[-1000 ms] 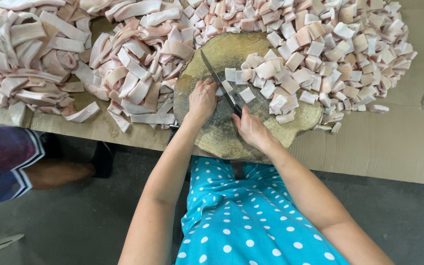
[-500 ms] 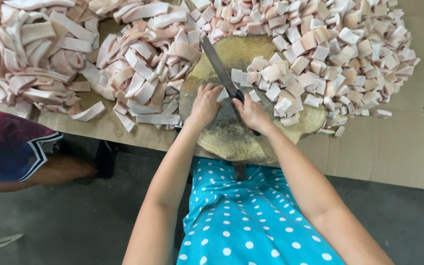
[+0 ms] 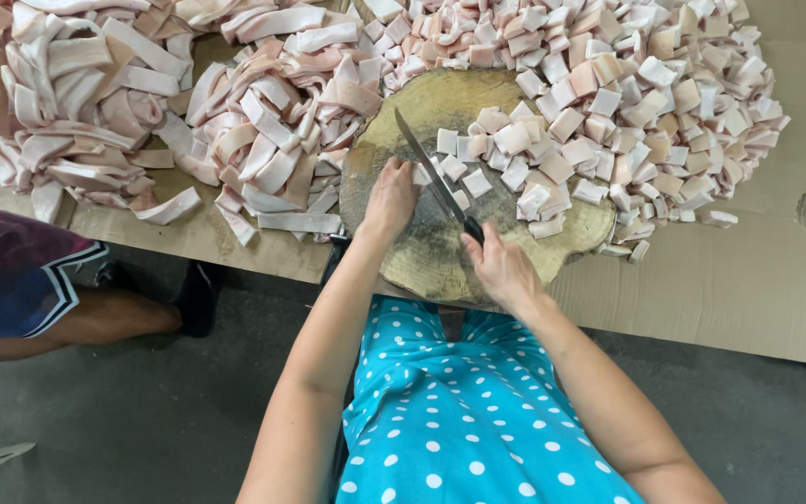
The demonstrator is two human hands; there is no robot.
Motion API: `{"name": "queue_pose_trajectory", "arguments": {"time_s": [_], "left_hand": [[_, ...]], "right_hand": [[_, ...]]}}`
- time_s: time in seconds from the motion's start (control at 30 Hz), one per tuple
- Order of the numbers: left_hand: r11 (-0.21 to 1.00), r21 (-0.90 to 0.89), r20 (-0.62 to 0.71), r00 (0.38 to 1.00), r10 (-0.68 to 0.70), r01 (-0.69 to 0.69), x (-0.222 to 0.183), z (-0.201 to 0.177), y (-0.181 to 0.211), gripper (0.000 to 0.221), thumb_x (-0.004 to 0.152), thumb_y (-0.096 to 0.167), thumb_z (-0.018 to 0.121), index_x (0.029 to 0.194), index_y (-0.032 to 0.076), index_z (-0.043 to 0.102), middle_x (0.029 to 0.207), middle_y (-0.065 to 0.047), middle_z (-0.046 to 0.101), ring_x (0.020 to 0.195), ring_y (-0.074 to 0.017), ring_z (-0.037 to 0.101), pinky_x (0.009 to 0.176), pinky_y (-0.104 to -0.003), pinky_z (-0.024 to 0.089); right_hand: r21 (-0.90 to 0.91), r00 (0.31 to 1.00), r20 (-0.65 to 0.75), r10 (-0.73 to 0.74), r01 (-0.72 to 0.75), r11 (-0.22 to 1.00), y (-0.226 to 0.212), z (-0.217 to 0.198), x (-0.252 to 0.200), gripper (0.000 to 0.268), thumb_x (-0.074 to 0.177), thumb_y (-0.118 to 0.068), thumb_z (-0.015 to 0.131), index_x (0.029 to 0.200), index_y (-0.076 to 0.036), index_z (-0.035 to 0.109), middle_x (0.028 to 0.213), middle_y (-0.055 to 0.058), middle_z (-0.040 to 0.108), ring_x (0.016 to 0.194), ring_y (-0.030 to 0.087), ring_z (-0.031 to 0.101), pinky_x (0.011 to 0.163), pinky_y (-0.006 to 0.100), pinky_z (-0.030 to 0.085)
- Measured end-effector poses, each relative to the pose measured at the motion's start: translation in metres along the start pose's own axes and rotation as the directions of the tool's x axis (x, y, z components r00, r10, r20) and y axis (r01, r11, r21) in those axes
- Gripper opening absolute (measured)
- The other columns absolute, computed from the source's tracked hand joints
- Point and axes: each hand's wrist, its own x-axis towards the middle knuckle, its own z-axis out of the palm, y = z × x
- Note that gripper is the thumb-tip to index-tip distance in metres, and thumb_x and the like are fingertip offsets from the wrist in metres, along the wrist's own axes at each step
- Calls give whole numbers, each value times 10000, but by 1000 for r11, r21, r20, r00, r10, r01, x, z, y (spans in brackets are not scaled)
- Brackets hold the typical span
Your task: The person cuts strips of pork fat into small cubes using a knife on a round wooden cutting board. They repeatedly pick up a large strip of fat, cut it into smaller pieces, and then use the knife to sharpen it against a sharpening rod before continuing to cut the fat.
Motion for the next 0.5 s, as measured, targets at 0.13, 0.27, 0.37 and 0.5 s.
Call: {"name": "queue_pose_trajectory", "arguments": {"time_s": [0.13,0.27,0.37,0.5], "left_hand": [[1000,-2,0,1000,-13,13,8,11,-1,377,859,116,760,1201,1,648,1194,-218,591,1130,-403,616,942,-464,523],[995,88,-37,999,39,-36,9,17,-5,261,877,54,731,1130,14,678,1181,-168,613,1138,-376,632,932,-464,538],[989,135,-44,997,64,-57,13,15,-5,204,878,2,701,1080,23,694,1171,-138,629,1133,-361,643,922,-462,544],[994,62,-15,995,95,-94,17,5,-4,252,757,83,773,980,-2,694,1117,-148,640,1069,-377,647,885,-476,532]], "right_hand": [[-35,998,-60,-16,14,999,10,10,-23,406,1053,-436,461,1188,-54,482,665,296,657,667,535,667,571,622,526],[-84,999,-37,40,-43,996,14,15,-36,399,1052,-421,483,1145,-33,474,655,310,653,682,544,664,595,633,528],[-69,999,-3,38,-38,997,19,15,-31,397,1053,-394,497,1120,-4,468,674,320,654,696,546,668,603,630,535],[7,1000,24,-13,12,1000,25,22,-12,396,1042,-350,517,1110,37,460,736,349,658,746,562,662,628,629,538]]}}
